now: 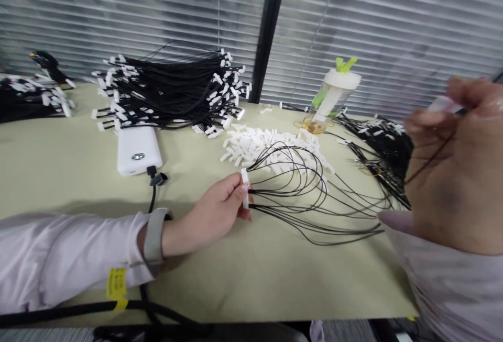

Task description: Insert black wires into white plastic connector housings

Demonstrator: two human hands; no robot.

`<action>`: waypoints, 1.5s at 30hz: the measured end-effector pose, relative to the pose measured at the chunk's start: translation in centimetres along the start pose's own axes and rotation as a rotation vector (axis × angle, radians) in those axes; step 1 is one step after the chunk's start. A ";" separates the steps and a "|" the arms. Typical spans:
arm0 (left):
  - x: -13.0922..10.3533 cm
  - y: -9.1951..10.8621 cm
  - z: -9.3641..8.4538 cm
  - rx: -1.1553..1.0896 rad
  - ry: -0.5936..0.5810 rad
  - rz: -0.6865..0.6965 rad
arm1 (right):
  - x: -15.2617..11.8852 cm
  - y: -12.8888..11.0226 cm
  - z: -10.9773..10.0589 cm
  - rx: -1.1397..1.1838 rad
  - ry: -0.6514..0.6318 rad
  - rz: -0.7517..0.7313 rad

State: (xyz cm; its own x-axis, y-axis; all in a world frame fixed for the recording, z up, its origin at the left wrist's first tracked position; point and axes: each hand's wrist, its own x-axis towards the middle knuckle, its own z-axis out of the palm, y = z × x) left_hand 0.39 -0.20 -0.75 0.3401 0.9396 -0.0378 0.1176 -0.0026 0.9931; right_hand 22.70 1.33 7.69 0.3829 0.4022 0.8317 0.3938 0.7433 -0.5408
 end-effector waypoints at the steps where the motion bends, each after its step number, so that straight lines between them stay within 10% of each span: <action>1: 0.0 0.0 0.0 -0.003 0.000 0.001 | -0.3 -0.1 0.1 -0.010 -0.021 0.000; 10: 0.0 -0.1 -0.1 0.020 -0.009 0.002 | -5.4 -1.0 1.0 -0.373 -0.915 -0.112; 14: -0.1 -0.2 -0.1 0.033 -0.031 0.032 | -6.4 -0.6 1.7 -0.432 -1.118 -0.090; 45: -0.6 0.4 0.0 0.300 -0.076 0.119 | -7.4 -0.3 2.7 -0.644 -1.251 -0.186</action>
State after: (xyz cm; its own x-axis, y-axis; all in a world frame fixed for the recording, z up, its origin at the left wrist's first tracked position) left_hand 0.23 -0.73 -0.30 0.4353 0.8984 0.0575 0.3386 -0.2226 0.9142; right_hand 17.48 -0.38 2.06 -0.5628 0.7799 0.2740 0.7917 0.6039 -0.0928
